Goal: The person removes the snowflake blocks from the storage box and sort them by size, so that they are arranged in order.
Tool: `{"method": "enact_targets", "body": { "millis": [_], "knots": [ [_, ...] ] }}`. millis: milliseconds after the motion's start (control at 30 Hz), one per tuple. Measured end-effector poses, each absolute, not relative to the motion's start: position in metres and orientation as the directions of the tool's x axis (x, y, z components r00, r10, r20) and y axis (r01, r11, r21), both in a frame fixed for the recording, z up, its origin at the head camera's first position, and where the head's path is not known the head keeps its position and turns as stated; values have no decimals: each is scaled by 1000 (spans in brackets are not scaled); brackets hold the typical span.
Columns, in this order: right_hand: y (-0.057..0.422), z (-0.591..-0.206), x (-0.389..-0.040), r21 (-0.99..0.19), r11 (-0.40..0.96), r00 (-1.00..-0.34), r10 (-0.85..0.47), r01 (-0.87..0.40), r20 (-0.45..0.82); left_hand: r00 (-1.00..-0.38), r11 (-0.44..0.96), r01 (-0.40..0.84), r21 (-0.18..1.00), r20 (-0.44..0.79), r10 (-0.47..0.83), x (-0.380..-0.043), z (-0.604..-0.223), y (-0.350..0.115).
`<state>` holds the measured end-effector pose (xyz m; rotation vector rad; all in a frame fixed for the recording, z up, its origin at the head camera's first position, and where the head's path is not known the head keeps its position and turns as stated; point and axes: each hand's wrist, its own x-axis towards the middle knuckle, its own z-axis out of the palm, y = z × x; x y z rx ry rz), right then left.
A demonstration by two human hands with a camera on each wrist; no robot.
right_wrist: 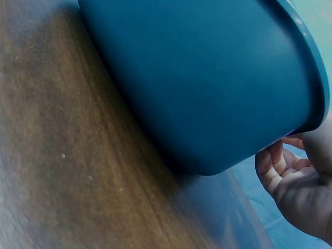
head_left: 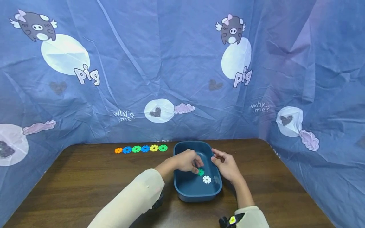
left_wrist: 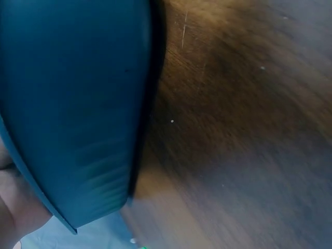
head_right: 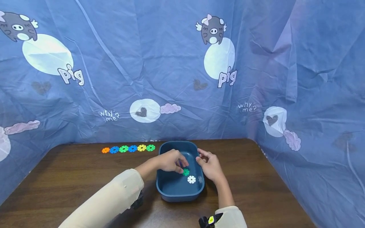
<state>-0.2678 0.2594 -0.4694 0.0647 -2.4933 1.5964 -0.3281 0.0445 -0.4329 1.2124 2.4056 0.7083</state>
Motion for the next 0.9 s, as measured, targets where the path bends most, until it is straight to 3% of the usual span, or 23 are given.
{"method": "enact_targets", "body": {
  "millis": [300, 900],
  "knots": [
    [259, -471, -266, -899, 418, -984, 57, -128, 166, -574, 527, 633, 567, -113, 811, -329, -440, 52],
    [259, -470, -268, -900, 416, -983, 59, -133, 173, -647, 620, 543, 566, -189, 739, -330, -445, 59]
  ]
}}
